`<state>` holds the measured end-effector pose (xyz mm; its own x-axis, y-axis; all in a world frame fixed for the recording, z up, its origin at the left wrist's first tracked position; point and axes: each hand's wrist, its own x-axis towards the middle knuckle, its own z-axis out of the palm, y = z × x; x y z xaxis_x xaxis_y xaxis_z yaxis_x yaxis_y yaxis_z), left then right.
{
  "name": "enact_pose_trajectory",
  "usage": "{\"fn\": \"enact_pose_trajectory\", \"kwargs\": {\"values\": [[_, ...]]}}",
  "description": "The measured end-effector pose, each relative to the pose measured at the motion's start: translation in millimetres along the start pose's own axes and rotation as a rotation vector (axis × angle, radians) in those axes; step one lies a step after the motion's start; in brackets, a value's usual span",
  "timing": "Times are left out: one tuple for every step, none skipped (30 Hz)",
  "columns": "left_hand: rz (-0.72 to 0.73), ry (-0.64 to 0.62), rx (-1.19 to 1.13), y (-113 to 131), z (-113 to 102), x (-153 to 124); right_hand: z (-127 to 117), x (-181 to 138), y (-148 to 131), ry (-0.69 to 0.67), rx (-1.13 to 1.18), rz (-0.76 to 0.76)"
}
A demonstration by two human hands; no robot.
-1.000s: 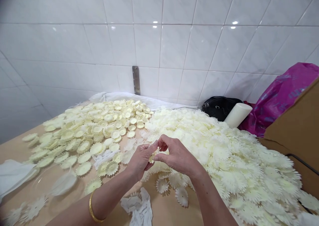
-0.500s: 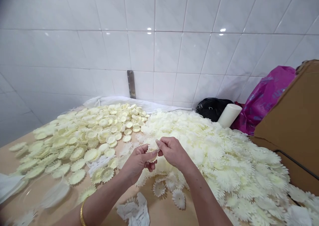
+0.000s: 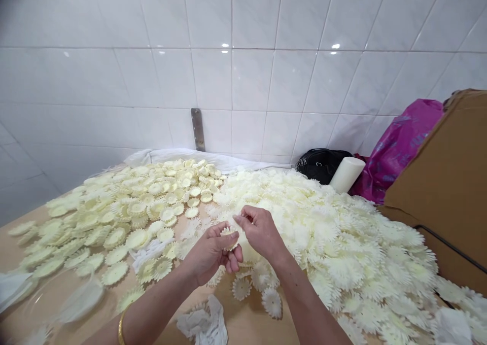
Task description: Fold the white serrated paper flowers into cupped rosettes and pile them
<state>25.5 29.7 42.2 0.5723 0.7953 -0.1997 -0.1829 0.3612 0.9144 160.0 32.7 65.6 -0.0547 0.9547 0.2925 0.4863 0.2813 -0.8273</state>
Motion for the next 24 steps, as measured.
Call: {"fn": "enact_pose_trajectory", "kwargs": {"values": [[0.000, 0.016, -0.019, 1, 0, 0, 2, 1, 1, 0.062, -0.009, 0.007], [-0.001, 0.040, -0.034, 2, 0, 0, 4, 1, 2, 0.115, -0.021, 0.015], [-0.002, 0.063, -0.047, 4, 0, 0, 6, 2, 2, 0.157, -0.037, 0.022], [-0.001, 0.081, -0.056, 5, 1, 0, 8, 2, 2, 0.184, -0.054, 0.024], [0.002, 0.097, -0.064, 7, 2, 0, 9, 3, 2, 0.199, -0.070, 0.022], [0.003, 0.108, -0.069, 8, 3, -2, 9, 3, 4, 0.239, -0.081, 0.025], [-0.001, 0.113, -0.070, 9, 4, -4, 6, 5, 6, 0.302, -0.086, 0.036], [-0.010, 0.111, -0.069, 9, 6, -6, 2, 6, 11, 0.381, -0.086, 0.056], [-0.023, 0.102, -0.063, 9, 9, -9, -6, 7, 16, 0.493, -0.077, 0.087], [-0.031, 0.082, -0.050, 7, 11, -11, -14, 9, 21, 0.583, -0.073, 0.121], [-0.034, 0.058, -0.034, 5, 13, -13, -24, 10, 26, 0.615, -0.068, 0.142], [-0.026, 0.036, -0.011, 3, 15, -15, -33, 11, 30, 0.635, -0.057, 0.156], [-0.012, 0.029, 0.008, 1, 15, -15, -40, 11, 32, 0.627, -0.019, 0.165], [-0.002, 0.040, 0.022, -1, 16, -14, -45, 11, 32, 0.570, 0.070, 0.163], [0.005, 0.064, 0.029, -2, 15, -12, -48, 11, 30, 0.486, 0.144, 0.152], [0.008, 0.092, 0.032, -2, 14, -10, -48, 10, 26, 0.395, 0.216, 0.139], [0.009, 0.117, 0.036, -1, 12, -9, -47, 9, 22, 0.304, 0.273, 0.124], [0.014, 0.134, 0.045, 0, 11, -7, -44, 8, 17, 0.221, 0.316, 0.105], [0.024, 0.141, 0.057, 2, 10, -6, -42, 6, 11, 0.151, 0.344, 0.087], [0.034, 0.142, 0.071, 4, 9, -6, -39, 4, 7, 0.091, 0.357, 0.073], [0.041, 0.137, 0.086, 6, 8, -7, -38, 3, 3, 0.040, 0.358, 0.062], [0.046, 0.131, 0.096, 7, 8, -7, -37, 2, 0, -0.001, 0.346, 0.058], [0.048, 0.125, 0.102, 8, 8, -8, -36, 1, -1, -0.030, 0.325, 0.057], [0.047, 0.117, 0.102, 9, 9, -9, -36, 0, -2, -0.048, 0.301, 0.057]]}}
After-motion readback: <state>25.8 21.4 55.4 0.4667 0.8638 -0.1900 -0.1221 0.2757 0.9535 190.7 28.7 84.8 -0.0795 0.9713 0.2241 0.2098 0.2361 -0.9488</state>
